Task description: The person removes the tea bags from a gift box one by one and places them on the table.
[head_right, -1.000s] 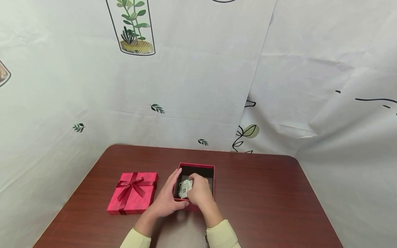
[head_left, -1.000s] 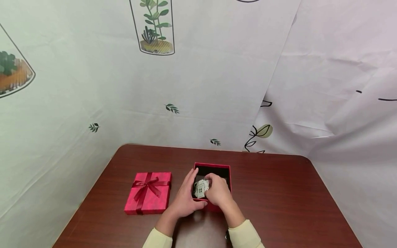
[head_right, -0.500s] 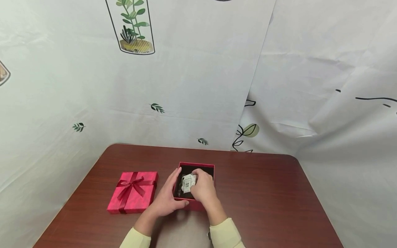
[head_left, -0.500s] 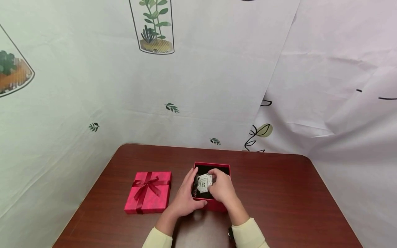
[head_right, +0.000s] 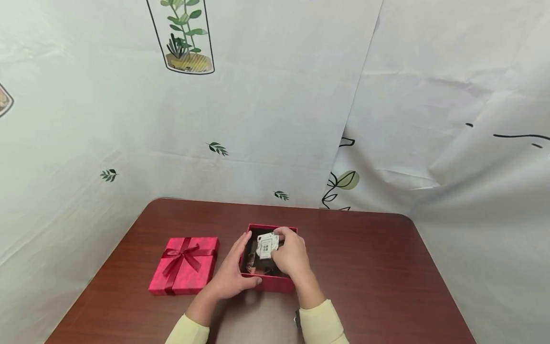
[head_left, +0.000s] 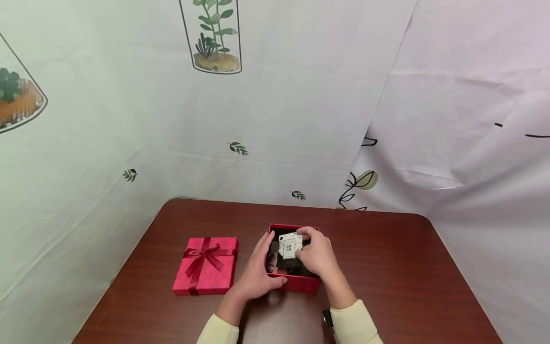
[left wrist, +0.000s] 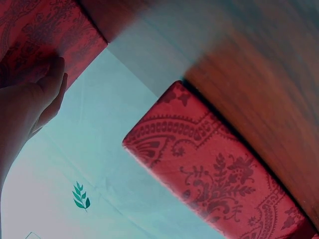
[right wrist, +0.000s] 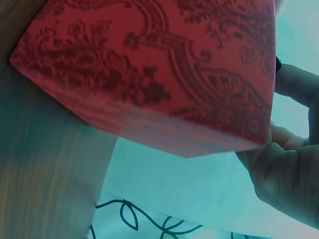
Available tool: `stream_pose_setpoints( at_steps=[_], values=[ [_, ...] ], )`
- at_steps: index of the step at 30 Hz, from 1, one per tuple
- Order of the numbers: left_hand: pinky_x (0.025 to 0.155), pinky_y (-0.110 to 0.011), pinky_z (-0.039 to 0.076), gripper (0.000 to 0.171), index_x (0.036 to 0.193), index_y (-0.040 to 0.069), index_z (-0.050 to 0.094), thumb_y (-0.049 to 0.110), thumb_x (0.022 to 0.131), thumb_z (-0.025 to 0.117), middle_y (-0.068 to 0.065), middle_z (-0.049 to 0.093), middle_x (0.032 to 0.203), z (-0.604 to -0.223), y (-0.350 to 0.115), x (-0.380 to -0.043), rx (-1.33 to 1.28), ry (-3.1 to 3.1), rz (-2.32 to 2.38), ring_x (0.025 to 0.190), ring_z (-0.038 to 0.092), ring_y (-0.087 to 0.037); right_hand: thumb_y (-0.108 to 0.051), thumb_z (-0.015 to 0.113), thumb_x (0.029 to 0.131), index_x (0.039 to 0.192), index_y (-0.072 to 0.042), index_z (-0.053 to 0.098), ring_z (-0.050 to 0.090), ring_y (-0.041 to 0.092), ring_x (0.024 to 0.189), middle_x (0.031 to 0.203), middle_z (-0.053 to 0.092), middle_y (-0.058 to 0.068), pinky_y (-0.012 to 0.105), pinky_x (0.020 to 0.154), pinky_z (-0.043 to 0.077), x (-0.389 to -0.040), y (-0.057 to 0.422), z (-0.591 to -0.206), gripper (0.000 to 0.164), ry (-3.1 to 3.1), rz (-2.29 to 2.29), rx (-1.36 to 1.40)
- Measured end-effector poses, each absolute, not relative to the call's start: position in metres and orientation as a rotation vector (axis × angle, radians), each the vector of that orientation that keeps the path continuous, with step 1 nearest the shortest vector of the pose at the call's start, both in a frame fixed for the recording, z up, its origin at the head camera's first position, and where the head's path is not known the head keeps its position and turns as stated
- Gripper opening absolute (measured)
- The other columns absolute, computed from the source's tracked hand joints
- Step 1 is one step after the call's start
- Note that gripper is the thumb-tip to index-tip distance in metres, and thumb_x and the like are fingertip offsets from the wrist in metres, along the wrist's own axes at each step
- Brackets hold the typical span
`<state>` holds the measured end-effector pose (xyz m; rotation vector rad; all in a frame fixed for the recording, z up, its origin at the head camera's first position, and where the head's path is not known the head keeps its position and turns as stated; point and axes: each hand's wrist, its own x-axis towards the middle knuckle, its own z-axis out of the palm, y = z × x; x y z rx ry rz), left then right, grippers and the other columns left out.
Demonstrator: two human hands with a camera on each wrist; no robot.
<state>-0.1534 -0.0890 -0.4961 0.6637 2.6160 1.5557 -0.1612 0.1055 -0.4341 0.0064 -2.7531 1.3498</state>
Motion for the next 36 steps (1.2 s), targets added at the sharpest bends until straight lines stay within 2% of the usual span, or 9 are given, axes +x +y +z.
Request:
stream_pose_setpoints(
  at_steps=[5, 10, 16, 21, 28, 36],
  values=[
    [0.105, -0.061, 0.035, 0.114, 0.161, 0.019, 0.020, 0.020, 0.071, 0.090, -0.014, 0.017, 0.163, -0.496, -0.088, -0.153, 0.653, 2.621, 1.555, 0.144, 0.026, -0.036, 0.007, 0.079, 0.075, 0.118, -0.004, 0.067, 0.065, 0.014, 0.074, 0.102, 0.065, 0.008, 0.036, 0.065, 0.055, -0.163, 0.110, -0.433, 0.046, -2.732, 1.389, -0.032],
    [0.105, -0.060, 0.036, 0.116, 0.161, 0.026, 0.017, 0.022, 0.071, 0.090, -0.010, 0.016, 0.164, -0.495, -0.088, -0.152, 0.637, 2.626, 1.540, 0.145, 0.025, -0.034, 0.008, 0.079, 0.074, 0.117, -0.003, 0.067, 0.064, 0.014, 0.073, 0.101, 0.065, 0.009, 0.035, 0.064, 0.054, -0.163, 0.114, -0.433, 0.046, -2.706, 1.420, -0.064],
    [0.105, -0.060, 0.036, 0.116, 0.161, 0.026, 0.017, 0.026, 0.071, 0.090, -0.008, 0.016, 0.164, -0.493, -0.088, -0.152, 0.642, 2.625, 1.560, 0.145, 0.024, -0.033, 0.008, 0.080, 0.074, 0.117, -0.003, 0.067, 0.063, 0.015, 0.072, 0.099, 0.066, 0.008, 0.034, 0.064, 0.054, -0.163, 0.120, -0.433, 0.046, -2.681, 1.443, -0.082],
    [0.105, -0.060, 0.035, 0.116, 0.160, 0.033, 0.017, 0.028, 0.071, 0.091, -0.006, 0.015, 0.164, -0.491, -0.088, -0.152, 0.633, 2.623, 1.559, 0.146, 0.023, -0.032, 0.008, 0.079, 0.074, 0.116, -0.003, 0.068, 0.061, 0.016, 0.072, 0.096, 0.066, 0.007, 0.033, 0.064, 0.053, -0.164, 0.125, -0.432, 0.044, -2.676, 1.458, -0.091],
    [0.106, -0.060, 0.034, 0.114, 0.161, 0.023, 0.019, 0.024, 0.071, 0.090, -0.002, 0.016, 0.164, -0.490, -0.087, -0.153, 0.623, 2.623, 1.577, 0.146, 0.022, -0.028, 0.008, 0.078, 0.075, 0.116, -0.002, 0.068, 0.062, 0.017, 0.073, 0.096, 0.066, 0.008, 0.035, 0.065, 0.053, -0.164, 0.132, -0.431, 0.044, -2.677, 1.498, -0.138],
    [0.106, -0.059, 0.034, 0.113, 0.161, 0.026, 0.019, 0.022, 0.072, 0.089, -0.001, 0.016, 0.164, -0.490, -0.086, -0.153, 0.613, 2.625, 1.566, 0.146, 0.021, -0.027, 0.008, 0.078, 0.075, 0.116, -0.004, 0.068, 0.061, 0.019, 0.076, 0.098, 0.065, 0.008, 0.034, 0.066, 0.054, -0.167, 0.137, -0.436, 0.044, -2.656, 1.570, -0.188]
  ],
)
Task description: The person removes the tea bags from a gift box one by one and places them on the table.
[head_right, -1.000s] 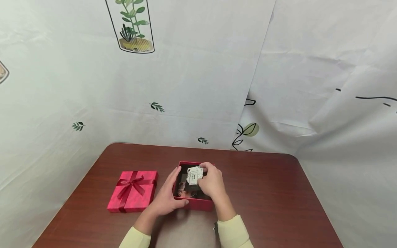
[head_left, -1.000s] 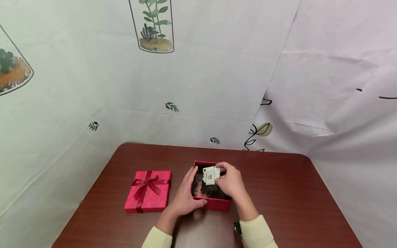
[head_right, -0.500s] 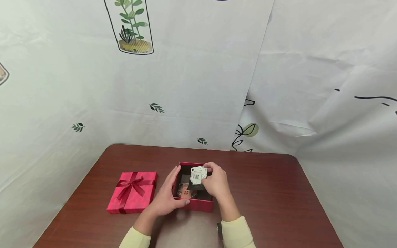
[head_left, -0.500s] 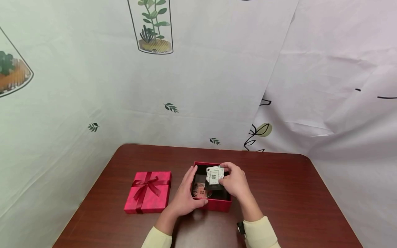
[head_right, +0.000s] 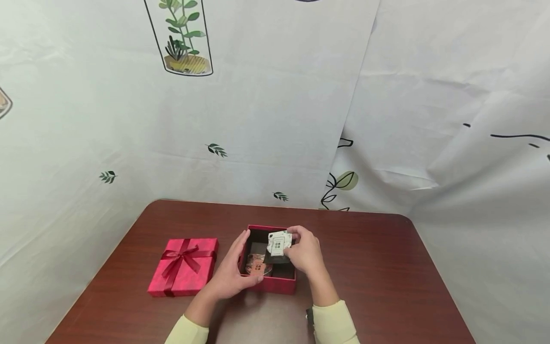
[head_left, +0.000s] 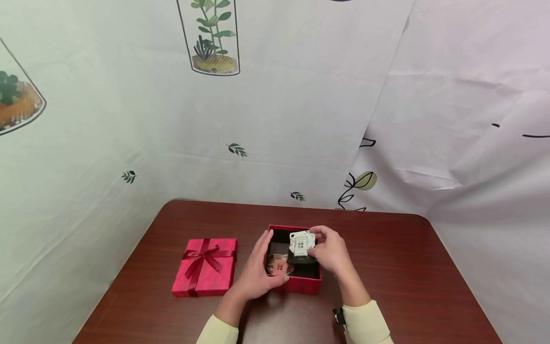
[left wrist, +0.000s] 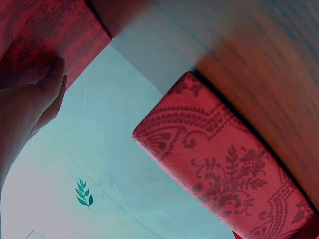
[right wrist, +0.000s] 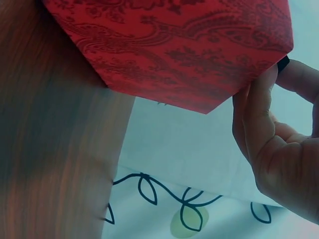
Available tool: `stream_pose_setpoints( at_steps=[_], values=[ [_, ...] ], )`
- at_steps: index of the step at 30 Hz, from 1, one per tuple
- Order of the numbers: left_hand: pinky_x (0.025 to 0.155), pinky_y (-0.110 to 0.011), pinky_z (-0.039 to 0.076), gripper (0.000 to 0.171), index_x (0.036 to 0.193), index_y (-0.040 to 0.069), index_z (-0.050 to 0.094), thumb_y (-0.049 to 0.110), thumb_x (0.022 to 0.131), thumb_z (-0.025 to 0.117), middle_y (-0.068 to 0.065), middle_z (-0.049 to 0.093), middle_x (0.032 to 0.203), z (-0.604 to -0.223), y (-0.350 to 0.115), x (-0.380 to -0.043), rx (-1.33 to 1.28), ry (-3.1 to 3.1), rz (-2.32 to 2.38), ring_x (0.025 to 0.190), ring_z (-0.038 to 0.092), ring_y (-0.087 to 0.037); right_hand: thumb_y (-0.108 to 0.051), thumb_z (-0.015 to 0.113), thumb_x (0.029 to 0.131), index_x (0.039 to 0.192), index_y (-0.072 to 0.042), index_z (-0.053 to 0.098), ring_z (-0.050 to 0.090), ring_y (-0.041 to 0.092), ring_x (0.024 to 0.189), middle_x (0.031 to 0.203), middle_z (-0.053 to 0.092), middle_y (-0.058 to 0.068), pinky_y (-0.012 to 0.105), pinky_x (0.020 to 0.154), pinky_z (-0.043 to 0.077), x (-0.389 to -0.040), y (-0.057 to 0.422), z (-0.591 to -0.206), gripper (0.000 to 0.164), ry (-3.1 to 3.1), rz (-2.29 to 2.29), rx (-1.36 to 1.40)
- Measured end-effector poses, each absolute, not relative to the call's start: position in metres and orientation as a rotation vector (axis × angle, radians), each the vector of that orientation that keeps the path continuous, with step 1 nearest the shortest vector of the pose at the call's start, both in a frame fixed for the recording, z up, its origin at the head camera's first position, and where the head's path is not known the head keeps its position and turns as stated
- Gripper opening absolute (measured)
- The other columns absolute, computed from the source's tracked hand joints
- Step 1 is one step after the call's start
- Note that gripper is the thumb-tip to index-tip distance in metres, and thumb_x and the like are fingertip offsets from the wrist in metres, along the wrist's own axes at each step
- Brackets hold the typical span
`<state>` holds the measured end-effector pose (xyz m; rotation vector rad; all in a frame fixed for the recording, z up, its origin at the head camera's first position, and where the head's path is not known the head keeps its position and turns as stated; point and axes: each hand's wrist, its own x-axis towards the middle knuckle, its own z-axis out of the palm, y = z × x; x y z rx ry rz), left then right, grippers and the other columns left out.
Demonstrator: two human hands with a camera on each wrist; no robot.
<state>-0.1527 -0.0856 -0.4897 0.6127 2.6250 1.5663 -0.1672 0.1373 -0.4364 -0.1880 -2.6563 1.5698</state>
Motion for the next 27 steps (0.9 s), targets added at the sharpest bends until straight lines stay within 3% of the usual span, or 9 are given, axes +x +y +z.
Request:
stream_pose_setpoints(
  at_steps=[9, 17, 22, 27],
  values=[
    [0.106, -0.058, 0.035, 0.113, 0.161, 0.024, 0.019, 0.025, 0.072, 0.089, -0.004, 0.016, 0.164, -0.491, -0.087, -0.154, 0.624, 2.610, 1.578, 0.146, 0.022, -0.027, 0.010, 0.077, 0.077, 0.118, -0.002, 0.067, 0.063, 0.022, 0.073, 0.103, 0.064, 0.014, 0.034, 0.059, 0.055, -0.166, 0.144, -0.442, 0.045, -2.606, 1.675, -0.204],
    [0.107, -0.057, 0.033, 0.111, 0.161, 0.025, 0.019, 0.017, 0.074, 0.088, -0.007, 0.015, 0.164, -0.493, -0.087, -0.154, 0.674, 2.582, 1.638, 0.145, 0.023, -0.029, 0.009, 0.074, 0.080, 0.122, -0.003, 0.065, 0.065, 0.023, 0.077, 0.109, 0.063, 0.016, 0.043, 0.067, 0.057, -0.164, 0.156, -0.439, 0.044, -2.568, 1.759, -0.228],
    [0.106, -0.060, 0.033, 0.111, 0.161, 0.017, 0.019, 0.022, 0.074, 0.088, -0.007, 0.015, 0.164, -0.493, -0.087, -0.154, 0.687, 2.578, 1.636, 0.145, 0.023, -0.030, 0.008, 0.074, 0.082, 0.124, -0.004, 0.065, 0.065, 0.023, 0.079, 0.113, 0.062, 0.017, 0.042, 0.065, 0.056, -0.164, 0.162, -0.444, 0.045, -2.553, 1.785, -0.247],
    [0.105, -0.059, 0.035, 0.111, 0.161, 0.018, 0.018, 0.026, 0.074, 0.087, -0.006, 0.014, 0.164, -0.493, -0.088, -0.154, 0.688, 2.586, 1.619, 0.145, 0.024, -0.030, 0.008, 0.074, 0.082, 0.126, -0.005, 0.064, 0.066, 0.024, 0.082, 0.115, 0.061, 0.017, 0.046, 0.068, 0.056, -0.165, 0.166, -0.446, 0.047, -2.546, 1.801, -0.261]
  ],
)
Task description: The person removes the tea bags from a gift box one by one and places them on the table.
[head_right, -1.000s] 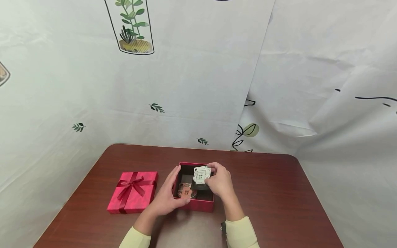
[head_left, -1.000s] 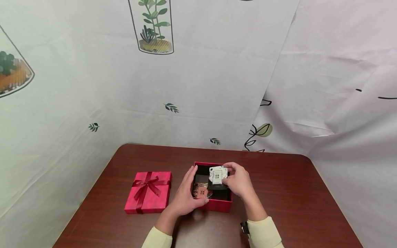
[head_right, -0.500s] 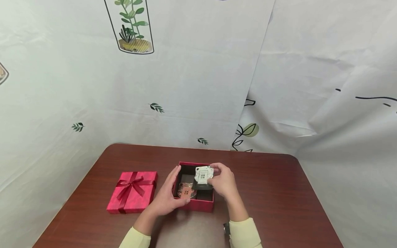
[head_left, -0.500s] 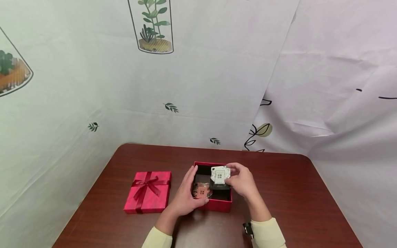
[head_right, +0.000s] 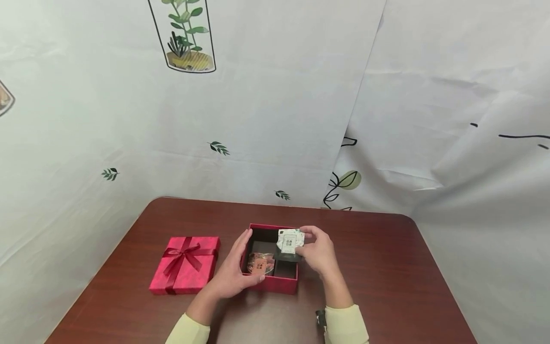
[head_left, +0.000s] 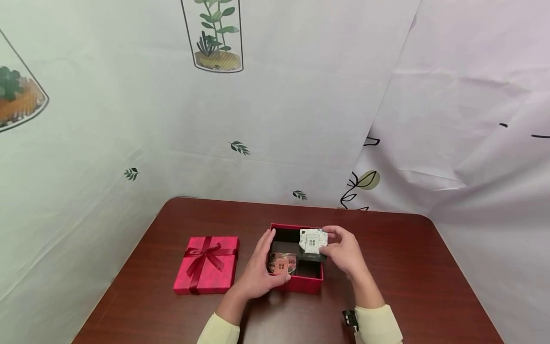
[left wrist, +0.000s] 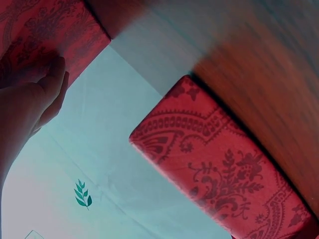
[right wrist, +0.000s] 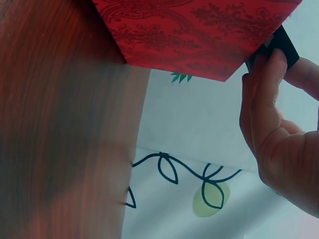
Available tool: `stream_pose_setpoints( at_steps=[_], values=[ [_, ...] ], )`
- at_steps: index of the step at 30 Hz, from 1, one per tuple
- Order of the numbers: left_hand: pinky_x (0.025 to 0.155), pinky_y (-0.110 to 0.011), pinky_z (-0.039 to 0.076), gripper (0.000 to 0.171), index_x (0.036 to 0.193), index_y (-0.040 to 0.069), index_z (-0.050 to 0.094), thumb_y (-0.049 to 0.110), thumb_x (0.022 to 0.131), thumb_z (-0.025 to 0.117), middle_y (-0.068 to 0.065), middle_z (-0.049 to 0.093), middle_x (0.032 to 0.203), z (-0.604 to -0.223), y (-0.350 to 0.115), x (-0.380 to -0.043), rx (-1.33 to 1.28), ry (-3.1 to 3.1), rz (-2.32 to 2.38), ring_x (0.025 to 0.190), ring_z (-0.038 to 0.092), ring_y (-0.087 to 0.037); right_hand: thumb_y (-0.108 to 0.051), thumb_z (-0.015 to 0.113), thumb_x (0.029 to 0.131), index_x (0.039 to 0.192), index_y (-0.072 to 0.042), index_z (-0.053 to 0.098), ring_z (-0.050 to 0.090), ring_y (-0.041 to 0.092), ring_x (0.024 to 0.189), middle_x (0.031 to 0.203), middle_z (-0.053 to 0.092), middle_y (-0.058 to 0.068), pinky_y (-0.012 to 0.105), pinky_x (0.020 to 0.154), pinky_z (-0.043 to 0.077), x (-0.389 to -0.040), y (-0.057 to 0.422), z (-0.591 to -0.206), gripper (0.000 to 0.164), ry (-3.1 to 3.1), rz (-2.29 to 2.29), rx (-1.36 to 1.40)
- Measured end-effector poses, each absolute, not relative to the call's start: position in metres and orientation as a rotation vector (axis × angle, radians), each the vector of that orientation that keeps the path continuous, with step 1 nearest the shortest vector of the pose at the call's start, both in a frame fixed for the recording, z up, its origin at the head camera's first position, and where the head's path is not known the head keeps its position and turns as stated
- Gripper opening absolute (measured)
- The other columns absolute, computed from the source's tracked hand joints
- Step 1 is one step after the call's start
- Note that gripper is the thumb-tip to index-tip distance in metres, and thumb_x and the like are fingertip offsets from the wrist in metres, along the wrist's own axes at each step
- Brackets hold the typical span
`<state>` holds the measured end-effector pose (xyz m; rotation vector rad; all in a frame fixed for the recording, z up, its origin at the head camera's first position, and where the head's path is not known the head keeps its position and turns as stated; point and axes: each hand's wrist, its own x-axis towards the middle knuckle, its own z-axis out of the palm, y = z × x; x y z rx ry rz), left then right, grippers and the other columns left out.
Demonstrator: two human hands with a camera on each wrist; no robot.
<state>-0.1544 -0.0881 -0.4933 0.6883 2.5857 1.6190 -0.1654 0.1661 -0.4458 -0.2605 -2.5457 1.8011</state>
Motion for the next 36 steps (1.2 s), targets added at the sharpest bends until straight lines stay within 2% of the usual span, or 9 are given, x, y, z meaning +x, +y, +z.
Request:
stream_pose_setpoints(
  at_steps=[2, 9, 14, 23, 36],
  values=[
    [0.105, -0.059, 0.035, 0.111, 0.161, 0.018, 0.018, 0.026, 0.074, 0.087, -0.005, 0.014, 0.164, -0.493, -0.088, -0.155, 0.690, 2.587, 1.620, 0.145, 0.024, -0.030, 0.007, 0.074, 0.082, 0.126, -0.006, 0.064, 0.066, 0.025, 0.083, 0.116, 0.061, 0.017, 0.047, 0.070, 0.055, -0.165, 0.168, -0.446, 0.047, -2.543, 1.812, -0.269],
    [0.105, -0.060, 0.035, 0.111, 0.161, 0.018, 0.019, 0.023, 0.074, 0.087, -0.006, 0.015, 0.164, -0.492, -0.087, -0.155, 0.689, 2.596, 1.613, 0.145, 0.024, -0.030, 0.007, 0.073, 0.082, 0.127, -0.005, 0.063, 0.067, 0.025, 0.083, 0.115, 0.060, 0.020, 0.042, 0.068, 0.055, -0.164, 0.179, -0.447, 0.047, -2.533, 1.812, -0.263],
    [0.106, -0.059, 0.034, 0.111, 0.161, 0.018, 0.019, 0.024, 0.074, 0.087, -0.007, 0.015, 0.164, -0.492, -0.087, -0.156, 0.698, 2.593, 1.621, 0.145, 0.024, -0.029, 0.006, 0.072, 0.083, 0.129, -0.005, 0.062, 0.065, 0.026, 0.083, 0.117, 0.060, 0.020, 0.047, 0.072, 0.056, -0.164, 0.186, -0.445, 0.048, -2.533, 1.807, -0.278],
    [0.106, -0.060, 0.033, 0.110, 0.161, 0.017, 0.019, 0.023, 0.074, 0.087, -0.006, 0.015, 0.164, -0.494, -0.087, -0.156, 0.703, 2.581, 1.634, 0.144, 0.024, -0.030, 0.005, 0.072, 0.084, 0.130, -0.005, 0.061, 0.063, 0.026, 0.084, 0.120, 0.060, 0.020, 0.046, 0.072, 0.055, -0.163, 0.197, -0.445, 0.048, -2.533, 1.807, -0.297],
    [0.106, -0.063, 0.032, 0.109, 0.161, 0.018, 0.017, 0.020, 0.076, 0.086, -0.006, 0.012, 0.165, -0.497, -0.087, -0.156, 0.688, 2.564, 1.641, 0.146, 0.021, -0.031, 0.004, 0.070, 0.085, 0.132, -0.004, 0.059, 0.061, 0.027, 0.087, 0.122, 0.061, 0.021, 0.038, 0.066, 0.054, -0.159, 0.214, -0.445, 0.049, -2.531, 1.788, -0.328]
  ],
)
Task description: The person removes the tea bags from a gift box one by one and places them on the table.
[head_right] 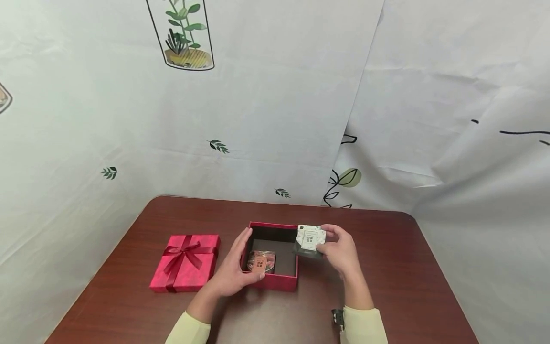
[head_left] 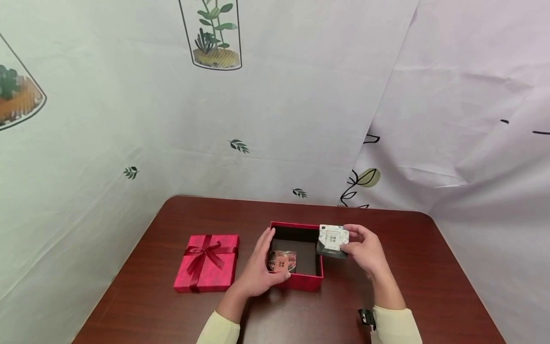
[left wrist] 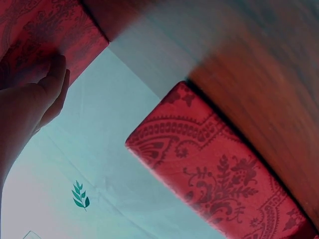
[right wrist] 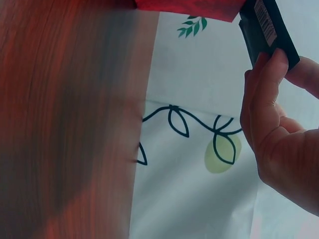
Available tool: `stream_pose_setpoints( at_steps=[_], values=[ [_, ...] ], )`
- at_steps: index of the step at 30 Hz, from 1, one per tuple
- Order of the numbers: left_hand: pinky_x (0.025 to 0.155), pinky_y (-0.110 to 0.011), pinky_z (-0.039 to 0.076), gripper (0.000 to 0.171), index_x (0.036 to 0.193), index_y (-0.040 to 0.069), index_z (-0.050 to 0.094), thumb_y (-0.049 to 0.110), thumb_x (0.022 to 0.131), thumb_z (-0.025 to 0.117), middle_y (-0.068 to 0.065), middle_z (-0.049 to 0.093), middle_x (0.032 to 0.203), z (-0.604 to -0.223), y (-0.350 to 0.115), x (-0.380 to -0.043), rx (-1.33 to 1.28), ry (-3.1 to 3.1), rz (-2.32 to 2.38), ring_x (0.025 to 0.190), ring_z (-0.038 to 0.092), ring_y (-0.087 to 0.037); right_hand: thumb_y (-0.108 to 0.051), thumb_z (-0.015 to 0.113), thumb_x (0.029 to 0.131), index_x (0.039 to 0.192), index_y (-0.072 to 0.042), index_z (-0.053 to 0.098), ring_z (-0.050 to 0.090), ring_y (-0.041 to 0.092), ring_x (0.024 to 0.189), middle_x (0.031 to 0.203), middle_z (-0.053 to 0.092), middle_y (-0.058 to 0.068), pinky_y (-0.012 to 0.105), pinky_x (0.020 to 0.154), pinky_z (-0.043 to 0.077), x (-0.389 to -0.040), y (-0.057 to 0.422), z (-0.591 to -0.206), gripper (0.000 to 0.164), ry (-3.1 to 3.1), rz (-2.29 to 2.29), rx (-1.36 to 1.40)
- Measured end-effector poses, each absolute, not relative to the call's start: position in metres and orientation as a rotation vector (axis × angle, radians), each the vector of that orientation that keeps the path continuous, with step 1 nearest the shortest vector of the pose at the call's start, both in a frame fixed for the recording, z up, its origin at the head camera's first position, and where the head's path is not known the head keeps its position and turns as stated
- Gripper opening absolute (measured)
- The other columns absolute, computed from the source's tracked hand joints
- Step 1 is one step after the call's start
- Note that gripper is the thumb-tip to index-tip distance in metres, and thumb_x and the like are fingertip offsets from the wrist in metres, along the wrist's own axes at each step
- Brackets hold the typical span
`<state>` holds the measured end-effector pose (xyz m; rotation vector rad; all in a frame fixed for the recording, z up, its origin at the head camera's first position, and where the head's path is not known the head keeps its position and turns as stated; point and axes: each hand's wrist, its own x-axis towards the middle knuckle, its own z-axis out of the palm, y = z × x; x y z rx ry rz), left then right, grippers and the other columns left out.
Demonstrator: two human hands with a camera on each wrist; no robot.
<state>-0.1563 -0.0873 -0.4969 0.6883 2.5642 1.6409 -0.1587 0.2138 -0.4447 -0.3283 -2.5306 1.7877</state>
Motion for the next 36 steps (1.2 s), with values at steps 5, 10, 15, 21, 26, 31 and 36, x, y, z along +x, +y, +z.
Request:
stream_pose_setpoints(
  at_steps=[5, 10, 15, 21, 26, 31, 36],
  values=[
    [0.106, -0.062, 0.032, 0.110, 0.161, 0.019, 0.017, 0.023, 0.076, 0.086, -0.005, 0.012, 0.165, -0.496, -0.088, -0.156, 0.689, 2.574, 1.626, 0.146, 0.021, -0.029, 0.002, 0.070, 0.086, 0.134, -0.004, 0.058, 0.060, 0.027, 0.089, 0.123, 0.060, 0.021, 0.034, 0.066, 0.053, -0.158, 0.221, -0.447, 0.049, -2.544, 1.766, -0.341],
    [0.106, -0.062, 0.032, 0.111, 0.161, 0.019, 0.017, 0.021, 0.075, 0.087, -0.006, 0.013, 0.165, -0.496, -0.088, -0.156, 0.693, 2.573, 1.626, 0.146, 0.021, -0.030, 0.004, 0.070, 0.085, 0.133, -0.002, 0.058, 0.060, 0.026, 0.087, 0.122, 0.061, 0.022, 0.038, 0.067, 0.054, -0.158, 0.228, -0.451, 0.050, -2.545, 1.755, -0.347],
    [0.106, -0.060, 0.033, 0.111, 0.161, 0.020, 0.016, 0.022, 0.075, 0.086, -0.004, 0.012, 0.165, -0.496, -0.088, -0.156, 0.686, 2.574, 1.622, 0.146, 0.020, -0.027, 0.005, 0.070, 0.085, 0.133, -0.002, 0.057, 0.061, 0.025, 0.086, 0.123, 0.060, 0.022, 0.036, 0.066, 0.053, -0.159, 0.233, -0.455, 0.050, -2.559, 1.744, -0.354],
    [0.107, -0.057, 0.033, 0.112, 0.161, 0.026, 0.016, 0.025, 0.075, 0.086, -0.002, 0.012, 0.165, -0.496, -0.088, -0.157, 0.674, 2.571, 1.610, 0.146, 0.020, -0.022, 0.006, 0.069, 0.085, 0.132, -0.001, 0.057, 0.060, 0.028, 0.093, 0.123, 0.059, 0.022, 0.031, 0.068, 0.051, -0.164, 0.236, -0.461, 0.049, -2.626, 1.676, -0.354],
    [0.107, -0.058, 0.032, 0.112, 0.161, 0.028, 0.016, 0.023, 0.075, 0.087, -0.002, 0.012, 0.165, -0.497, -0.088, -0.157, 0.666, 2.575, 1.602, 0.146, 0.020, -0.023, 0.006, 0.070, 0.084, 0.130, 0.000, 0.059, 0.056, 0.030, 0.099, 0.121, 0.060, 0.022, 0.033, 0.070, 0.049, -0.169, 0.239, -0.466, 0.048, -2.673, 1.610, -0.347],
    [0.107, -0.058, 0.033, 0.111, 0.161, 0.022, 0.017, 0.025, 0.075, 0.087, 0.000, 0.013, 0.165, -0.497, -0.088, -0.156, 0.659, 2.575, 1.601, 0.145, 0.021, -0.024, 0.005, 0.071, 0.083, 0.129, 0.001, 0.059, 0.053, 0.033, 0.103, 0.118, 0.061, 0.022, 0.034, 0.072, 0.047, -0.174, 0.242, -0.472, 0.047, -2.723, 1.551, -0.344],
    [0.106, -0.058, 0.034, 0.111, 0.162, 0.025, 0.016, 0.020, 0.076, 0.086, 0.001, 0.012, 0.165, -0.496, -0.088, -0.156, 0.665, 2.554, 1.622, 0.146, 0.021, -0.025, 0.008, 0.071, 0.082, 0.128, 0.003, 0.059, 0.053, 0.033, 0.102, 0.115, 0.061, 0.022, 0.033, 0.072, 0.048, -0.179, 0.244, -0.477, 0.047, -2.744, 1.533, -0.335]
  ],
)
